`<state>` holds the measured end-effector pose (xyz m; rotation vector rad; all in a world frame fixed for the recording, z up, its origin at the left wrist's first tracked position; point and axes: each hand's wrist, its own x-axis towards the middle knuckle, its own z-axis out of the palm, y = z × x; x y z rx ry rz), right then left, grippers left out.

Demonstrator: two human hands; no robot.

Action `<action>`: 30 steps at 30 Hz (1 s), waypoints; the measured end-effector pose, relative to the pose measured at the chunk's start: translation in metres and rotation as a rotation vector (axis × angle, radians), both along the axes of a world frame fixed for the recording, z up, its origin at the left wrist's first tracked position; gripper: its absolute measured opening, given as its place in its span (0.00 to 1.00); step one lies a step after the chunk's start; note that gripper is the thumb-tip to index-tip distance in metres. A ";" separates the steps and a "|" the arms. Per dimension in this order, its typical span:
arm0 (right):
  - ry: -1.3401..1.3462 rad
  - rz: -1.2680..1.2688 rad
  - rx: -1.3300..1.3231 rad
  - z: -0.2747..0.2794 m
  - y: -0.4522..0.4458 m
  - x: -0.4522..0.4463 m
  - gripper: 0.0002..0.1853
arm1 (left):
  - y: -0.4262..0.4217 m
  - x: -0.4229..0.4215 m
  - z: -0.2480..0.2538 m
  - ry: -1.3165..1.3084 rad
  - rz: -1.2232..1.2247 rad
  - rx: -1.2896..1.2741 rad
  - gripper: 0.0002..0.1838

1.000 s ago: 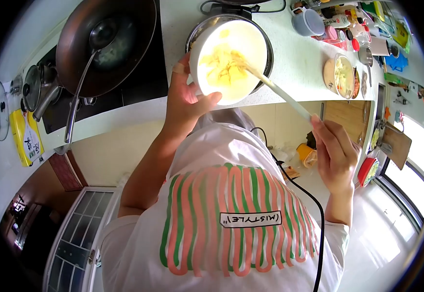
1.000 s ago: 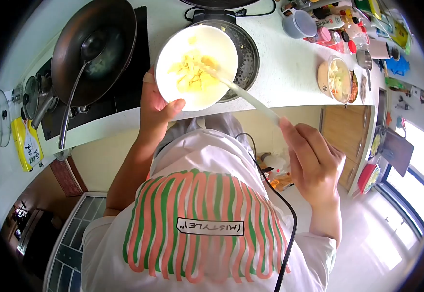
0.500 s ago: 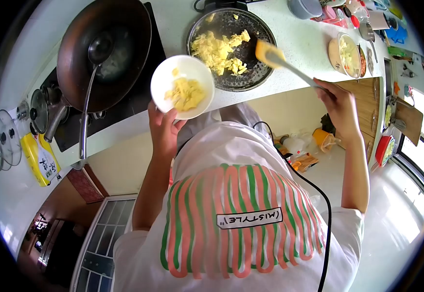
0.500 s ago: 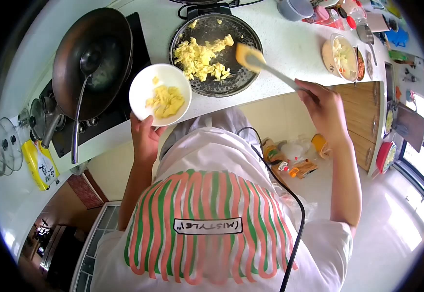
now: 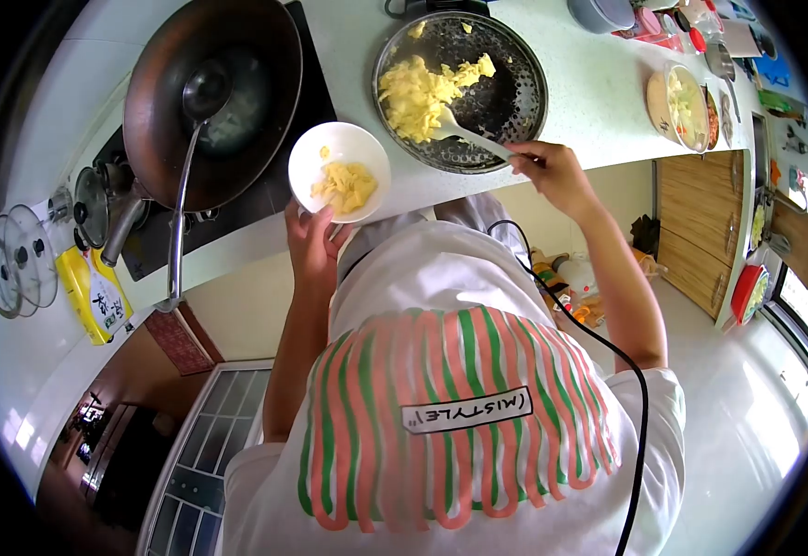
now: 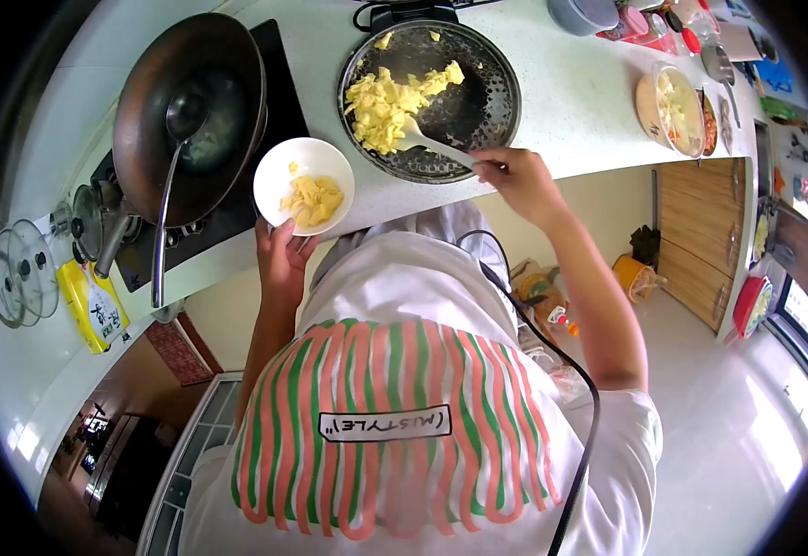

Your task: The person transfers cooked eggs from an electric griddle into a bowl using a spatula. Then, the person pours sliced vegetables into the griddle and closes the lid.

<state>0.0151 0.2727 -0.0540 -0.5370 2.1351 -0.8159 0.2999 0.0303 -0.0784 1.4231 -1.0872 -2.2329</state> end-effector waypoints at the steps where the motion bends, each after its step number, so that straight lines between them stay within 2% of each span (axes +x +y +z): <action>1: 0.028 -0.002 -0.045 -0.008 -0.003 0.009 0.14 | -0.002 -0.001 -0.001 -0.001 -0.006 0.002 0.31; 6: -0.064 -0.190 -0.211 -0.041 0.002 0.040 0.15 | -0.007 -0.010 -0.005 0.011 -0.020 -0.010 0.31; 7: -0.150 -0.267 -0.189 -0.027 0.001 0.045 0.14 | -0.007 -0.012 -0.005 0.002 -0.021 -0.012 0.30; 11: -0.257 -0.360 -0.238 -0.040 0.023 0.056 0.15 | -0.010 -0.016 -0.010 0.033 -0.019 -0.001 0.28; 17: -0.269 -0.465 -0.341 -0.035 0.041 0.066 0.16 | -0.006 -0.020 -0.020 0.060 0.001 0.004 0.26; 21: -0.160 -0.423 -0.325 0.001 0.032 0.065 0.17 | -0.005 -0.017 -0.029 0.071 0.005 0.002 0.26; 24: -0.063 -0.297 -0.351 0.024 0.013 0.074 0.17 | -0.003 -0.016 -0.031 0.062 0.000 -0.029 0.28; 28: 0.519 0.123 -0.242 0.031 -0.021 0.091 0.16 | 0.000 -0.016 -0.035 0.045 0.017 -0.069 0.31; 30: 0.571 0.083 -0.286 0.021 -0.024 0.092 0.16 | 0.001 -0.016 -0.036 0.049 0.024 -0.075 0.32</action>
